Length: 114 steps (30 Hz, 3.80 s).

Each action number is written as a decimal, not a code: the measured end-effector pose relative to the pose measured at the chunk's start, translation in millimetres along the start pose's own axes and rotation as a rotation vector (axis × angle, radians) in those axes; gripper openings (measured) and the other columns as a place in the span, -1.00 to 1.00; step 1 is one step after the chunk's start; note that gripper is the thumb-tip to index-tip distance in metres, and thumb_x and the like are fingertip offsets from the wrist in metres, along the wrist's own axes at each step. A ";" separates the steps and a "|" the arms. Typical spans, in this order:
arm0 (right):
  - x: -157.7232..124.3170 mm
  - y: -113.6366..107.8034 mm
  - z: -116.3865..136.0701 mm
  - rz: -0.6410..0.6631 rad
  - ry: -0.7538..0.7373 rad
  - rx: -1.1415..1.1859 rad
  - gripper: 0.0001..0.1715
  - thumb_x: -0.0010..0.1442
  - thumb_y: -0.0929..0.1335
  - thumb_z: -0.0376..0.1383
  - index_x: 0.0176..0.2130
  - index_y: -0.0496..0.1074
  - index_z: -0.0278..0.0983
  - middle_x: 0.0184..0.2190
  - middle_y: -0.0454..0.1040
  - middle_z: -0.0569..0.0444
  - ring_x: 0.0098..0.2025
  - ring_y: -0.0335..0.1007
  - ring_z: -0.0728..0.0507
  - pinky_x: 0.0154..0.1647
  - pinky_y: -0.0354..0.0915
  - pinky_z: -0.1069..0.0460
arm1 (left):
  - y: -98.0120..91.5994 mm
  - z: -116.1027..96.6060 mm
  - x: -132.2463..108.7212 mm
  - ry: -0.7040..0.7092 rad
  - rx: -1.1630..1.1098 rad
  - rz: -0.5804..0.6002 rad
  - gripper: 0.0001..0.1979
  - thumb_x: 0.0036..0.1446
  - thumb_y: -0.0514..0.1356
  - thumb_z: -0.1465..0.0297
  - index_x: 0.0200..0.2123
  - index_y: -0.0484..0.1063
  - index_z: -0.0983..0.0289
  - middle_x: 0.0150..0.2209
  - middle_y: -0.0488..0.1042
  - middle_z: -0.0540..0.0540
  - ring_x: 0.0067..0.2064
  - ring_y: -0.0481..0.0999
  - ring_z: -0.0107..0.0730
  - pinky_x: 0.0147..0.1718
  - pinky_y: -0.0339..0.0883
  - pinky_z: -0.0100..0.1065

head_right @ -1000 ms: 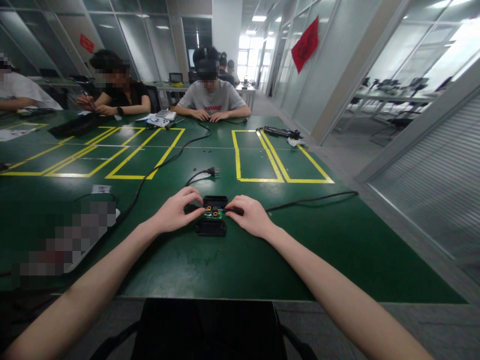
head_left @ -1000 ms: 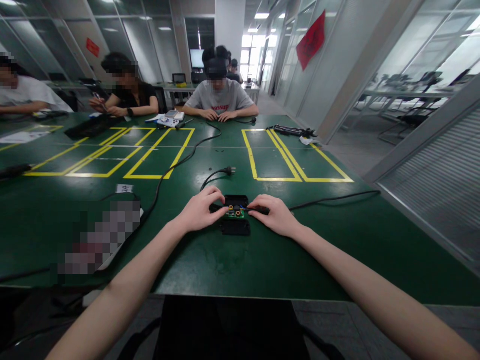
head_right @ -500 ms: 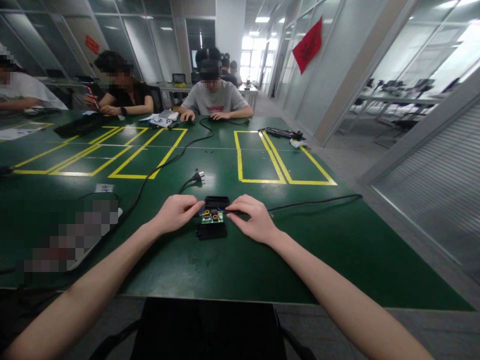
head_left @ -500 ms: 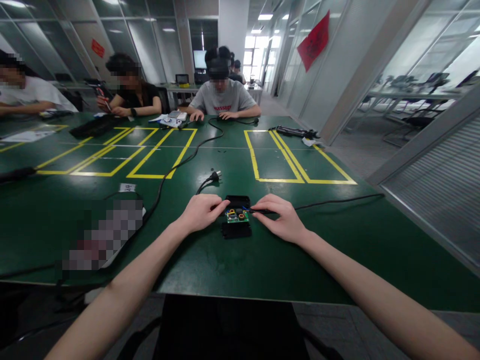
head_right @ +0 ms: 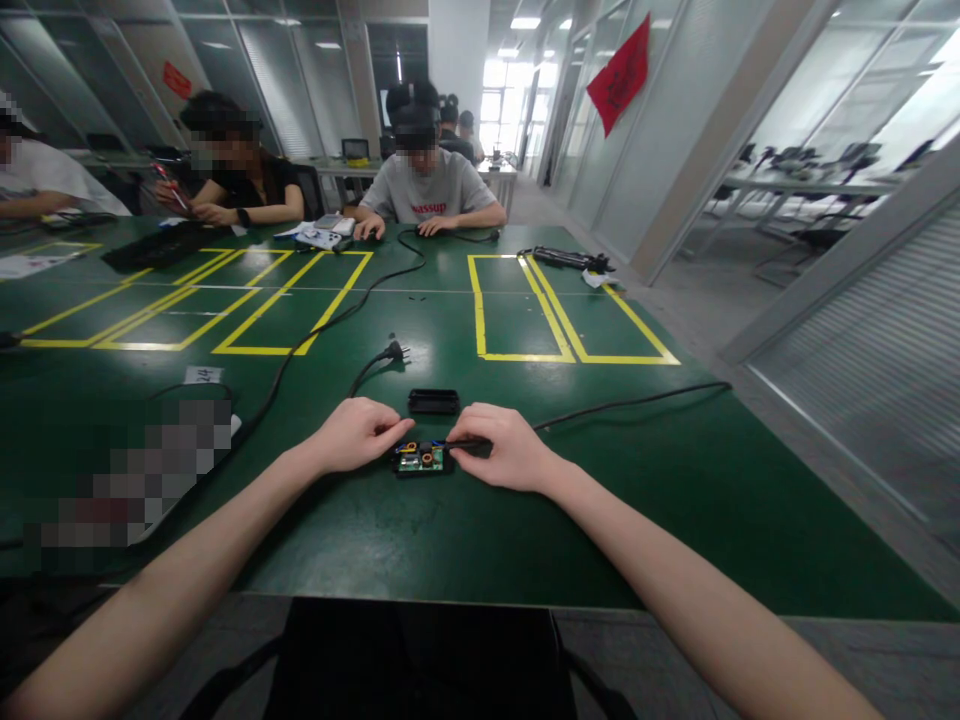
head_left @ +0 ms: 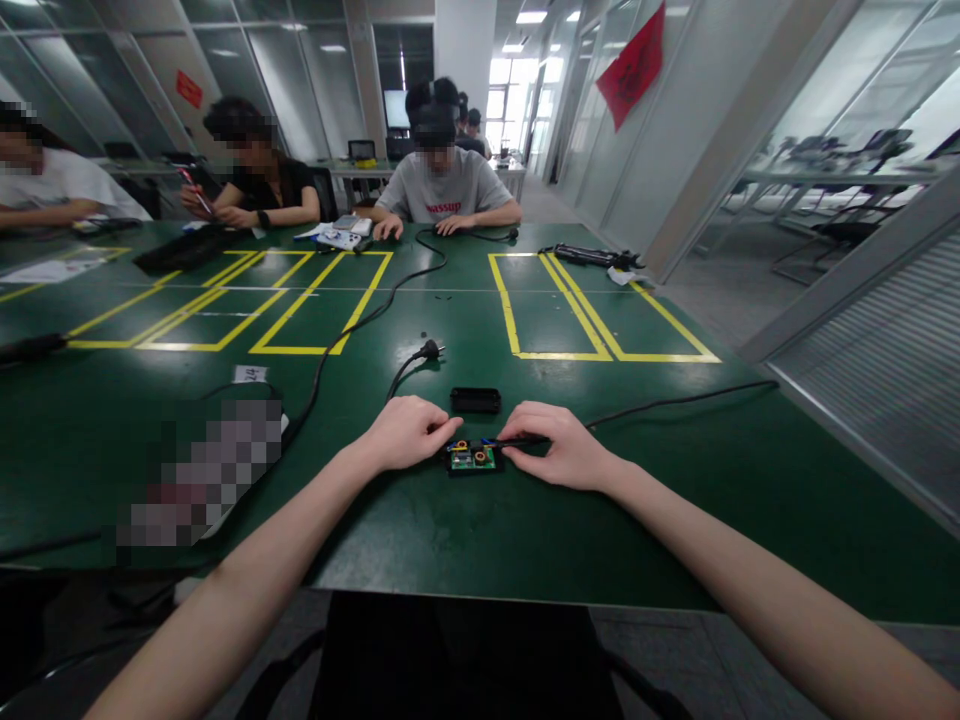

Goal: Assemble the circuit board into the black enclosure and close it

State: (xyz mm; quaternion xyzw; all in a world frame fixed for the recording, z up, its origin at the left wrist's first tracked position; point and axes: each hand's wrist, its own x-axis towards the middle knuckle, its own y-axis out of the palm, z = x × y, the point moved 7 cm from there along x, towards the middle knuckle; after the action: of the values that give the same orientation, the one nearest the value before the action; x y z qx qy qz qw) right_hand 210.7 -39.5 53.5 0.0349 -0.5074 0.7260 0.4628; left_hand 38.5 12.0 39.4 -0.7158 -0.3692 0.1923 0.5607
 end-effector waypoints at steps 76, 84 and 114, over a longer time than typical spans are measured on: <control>2.5 4.2 -43.3 -0.174 0.353 0.337 -0.69 0.20 0.42 -0.32 -0.02 0.54 -0.23 -0.07 0.61 -0.02 -0.17 0.56 -0.11 -0.10 0.52 -0.06 | -2.1 14.4 1.3 -0.185 -0.761 -0.199 -0.74 0.08 0.23 0.34 -0.16 0.50 0.31 -0.27 0.56 0.10 -0.35 0.55 -0.37 -0.34 0.45 -0.35; 2.6 4.4 -42.0 -0.169 0.342 0.317 -0.70 0.21 0.40 -0.33 -0.03 0.55 -0.22 -0.09 0.60 -0.02 -0.15 0.55 -0.12 -0.10 0.52 -0.06 | -3.5 15.8 1.1 -0.192 -0.769 -0.195 -0.75 0.07 0.24 0.36 -0.16 0.50 0.32 -0.25 0.58 0.11 -0.36 0.58 -0.37 -0.35 0.47 -0.36; 0.7 3.5 -41.5 -0.142 0.372 0.402 -0.59 0.42 0.27 -0.11 0.08 0.53 -0.24 -0.12 0.63 -0.05 -0.10 0.58 -0.15 -0.15 0.50 -0.03 | -2.7 24.2 3.8 -0.250 -0.849 -0.220 -0.46 0.24 0.12 -0.07 -0.40 0.48 0.31 -0.48 0.50 0.08 -0.47 0.53 -0.38 -0.48 0.37 -0.41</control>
State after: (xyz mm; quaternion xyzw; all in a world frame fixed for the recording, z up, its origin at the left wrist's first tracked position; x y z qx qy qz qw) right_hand 225.2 -7.4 31.4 0.0273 -0.2559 0.7717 0.5815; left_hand 23.4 31.1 35.2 -0.8101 -0.5540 0.0481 0.1858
